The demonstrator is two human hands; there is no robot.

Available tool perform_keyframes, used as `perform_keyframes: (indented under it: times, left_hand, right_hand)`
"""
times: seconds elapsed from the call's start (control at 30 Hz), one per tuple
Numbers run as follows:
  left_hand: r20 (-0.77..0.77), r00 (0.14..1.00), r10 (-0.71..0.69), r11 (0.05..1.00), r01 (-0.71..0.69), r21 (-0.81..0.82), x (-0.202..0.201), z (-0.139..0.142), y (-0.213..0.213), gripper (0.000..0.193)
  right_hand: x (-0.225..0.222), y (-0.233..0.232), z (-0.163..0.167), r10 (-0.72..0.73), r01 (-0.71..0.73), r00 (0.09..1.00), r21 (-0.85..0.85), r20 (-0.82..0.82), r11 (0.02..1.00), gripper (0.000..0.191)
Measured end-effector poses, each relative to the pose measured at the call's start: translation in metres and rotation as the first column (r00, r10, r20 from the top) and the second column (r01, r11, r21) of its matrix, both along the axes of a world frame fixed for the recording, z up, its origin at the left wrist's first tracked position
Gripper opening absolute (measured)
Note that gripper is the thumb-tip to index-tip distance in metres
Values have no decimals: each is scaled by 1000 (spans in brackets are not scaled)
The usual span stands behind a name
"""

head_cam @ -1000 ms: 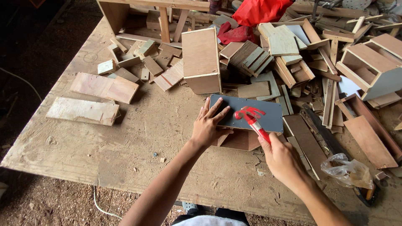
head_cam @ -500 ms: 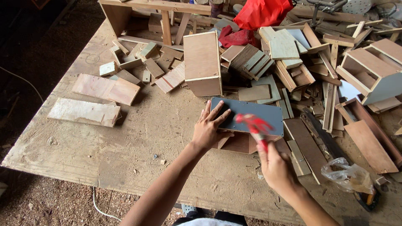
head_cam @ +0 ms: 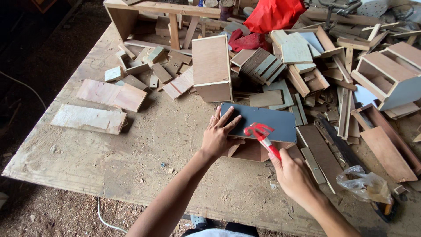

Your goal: The person fits gray panels into an open wooden box, positions a divider inside it, and uses a hammer to drive nails and attach a gray panel to the box side. They pick up nails from the workbench and hammer them in while holding the panel steady.

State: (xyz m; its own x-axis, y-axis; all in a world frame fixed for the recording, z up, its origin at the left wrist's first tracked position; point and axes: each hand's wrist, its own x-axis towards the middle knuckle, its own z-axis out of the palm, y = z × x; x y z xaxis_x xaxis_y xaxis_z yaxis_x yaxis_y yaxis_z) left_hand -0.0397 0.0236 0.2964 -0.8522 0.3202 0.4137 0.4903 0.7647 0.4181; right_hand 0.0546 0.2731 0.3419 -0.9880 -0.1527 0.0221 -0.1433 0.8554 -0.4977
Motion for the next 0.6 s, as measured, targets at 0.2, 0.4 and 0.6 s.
perform_keyframes:
  times: [0.2,0.4,0.6]
  left_hand:
    - [-34,999,-4,1000,4,6,-1,-1,-2,85]
    - [-40,999,-4,1000,4,6,0,-1,-2,86]
    - [7,1000,15,997,-15,-71,-3,0,0,88]
  right_hand:
    - [5,-4,10,-8,-70,928,-195,-373,978,35]
    - [1,-5,-6,-34,35,999,-36,22,999,40]
    - [3,-3,-12,-18,-8,984,-147,-176,989,36]
